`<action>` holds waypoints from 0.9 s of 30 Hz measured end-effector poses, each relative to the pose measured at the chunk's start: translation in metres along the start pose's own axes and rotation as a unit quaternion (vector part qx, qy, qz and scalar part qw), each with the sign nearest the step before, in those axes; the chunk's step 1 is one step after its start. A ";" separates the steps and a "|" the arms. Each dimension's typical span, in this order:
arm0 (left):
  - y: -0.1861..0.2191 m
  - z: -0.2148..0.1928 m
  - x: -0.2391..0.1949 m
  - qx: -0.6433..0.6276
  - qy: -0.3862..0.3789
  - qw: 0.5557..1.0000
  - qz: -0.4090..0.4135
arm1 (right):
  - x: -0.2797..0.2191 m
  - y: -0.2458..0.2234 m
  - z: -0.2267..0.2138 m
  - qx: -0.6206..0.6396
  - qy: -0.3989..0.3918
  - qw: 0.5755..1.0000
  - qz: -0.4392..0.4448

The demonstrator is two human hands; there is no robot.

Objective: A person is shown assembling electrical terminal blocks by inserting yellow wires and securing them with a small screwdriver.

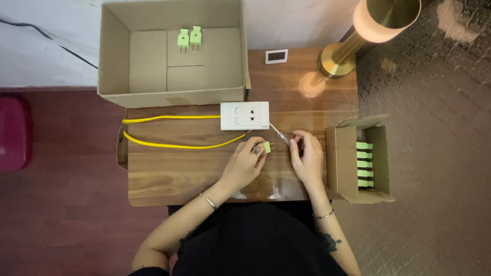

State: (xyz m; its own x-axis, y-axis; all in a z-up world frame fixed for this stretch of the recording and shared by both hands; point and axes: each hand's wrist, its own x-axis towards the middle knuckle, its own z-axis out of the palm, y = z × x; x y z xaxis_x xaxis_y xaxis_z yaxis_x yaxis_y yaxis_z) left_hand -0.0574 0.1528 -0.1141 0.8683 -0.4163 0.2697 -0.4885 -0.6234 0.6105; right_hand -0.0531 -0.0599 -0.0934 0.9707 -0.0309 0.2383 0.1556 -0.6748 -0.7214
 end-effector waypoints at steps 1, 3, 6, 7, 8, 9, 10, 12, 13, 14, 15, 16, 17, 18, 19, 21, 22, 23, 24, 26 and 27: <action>-0.002 0.003 -0.002 0.000 0.000 1.000 0.000 | 0.000 0.001 0.001 0.000 0.000 1.000 0.000; -0.005 0.009 -0.005 0.004 0.029 1.000 -0.001 | -0.001 0.003 0.002 -0.002 0.002 1.000 -0.010; 0.003 0.000 -0.006 -0.028 0.057 0.998 -0.019 | -0.002 0.009 0.004 -0.004 0.005 1.000 -0.015; 0.003 -0.001 -0.007 -0.029 0.057 0.998 -0.019 | -0.002 0.008 0.004 -0.005 0.005 1.000 -0.014; 0.004 -0.002 -0.008 -0.026 0.071 0.997 -0.021 | -0.002 0.007 0.003 -0.004 0.005 1.000 -0.014; 0.005 -0.003 -0.009 -0.023 0.086 0.996 -0.022 | -0.001 0.006 0.003 -0.004 0.006 1.000 -0.014; 0.006 -0.006 -0.008 -0.023 0.085 0.996 -0.021 | -0.001 0.006 0.003 -0.005 0.006 1.000 -0.014; 0.009 -0.011 -0.008 -0.034 0.111 0.993 -0.027 | -0.001 0.008 0.004 0.000 0.005 1.000 -0.020; 0.009 -0.010 -0.008 -0.034 0.111 0.993 -0.027 | -0.002 0.009 0.005 -0.001 0.005 1.000 -0.020; 0.008 -0.009 -0.007 -0.043 0.121 0.991 -0.033 | -0.003 0.010 0.006 -0.005 0.008 1.000 -0.020; 0.008 -0.008 -0.006 -0.052 0.132 0.989 -0.040 | -0.004 0.011 0.007 -0.009 0.011 1.000 -0.019; 0.010 -0.009 -0.005 -0.053 0.131 0.989 -0.040 | -0.005 0.009 0.007 -0.010 0.011 1.000 -0.019; 0.012 -0.010 -0.003 -0.053 0.140 0.988 -0.043 | -0.005 0.007 0.008 -0.053 0.012 0.998 -0.033; 0.014 -0.010 -0.001 -0.052 0.149 0.986 -0.047 | -0.006 0.005 0.009 -0.097 0.013 0.994 -0.046; 0.014 -0.011 -0.001 -0.053 0.149 0.986 -0.047 | -0.008 0.005 0.011 -0.098 0.012 0.994 -0.046; 0.015 -0.012 -0.001 -0.048 0.143 0.987 -0.053 | -0.012 0.006 0.015 -0.156 0.014 0.986 -0.052; 0.015 -0.013 -0.001 -0.048 0.143 0.987 -0.054 | -0.013 0.007 0.016 -0.156 0.014 0.986 -0.052; 0.015 -0.013 -0.001 -0.047 0.142 0.987 -0.053 | -0.013 0.008 0.017 -0.154 0.019 0.987 -0.046; 0.015 -0.014 0.000 -0.046 0.142 0.987 -0.052 | -0.014 0.009 0.018 -0.152 0.024 0.987 -0.040; 0.014 -0.015 0.001 -0.046 0.140 0.988 -0.050 | -0.016 0.009 0.015 -0.150 0.028 0.988 -0.038; 0.014 -0.016 0.002 -0.046 0.137 0.988 -0.048 | -0.017 0.009 0.014 -0.147 0.033 0.988 -0.035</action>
State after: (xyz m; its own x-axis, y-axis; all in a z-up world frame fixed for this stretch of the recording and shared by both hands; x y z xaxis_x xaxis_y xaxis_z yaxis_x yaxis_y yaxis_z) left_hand -0.0612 0.1543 -0.0935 0.9070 -0.1549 0.3915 -0.4039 -0.5829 0.7051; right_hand -0.0659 -0.0549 -0.1129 0.9439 -0.0170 0.3299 0.1533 -0.8621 -0.4829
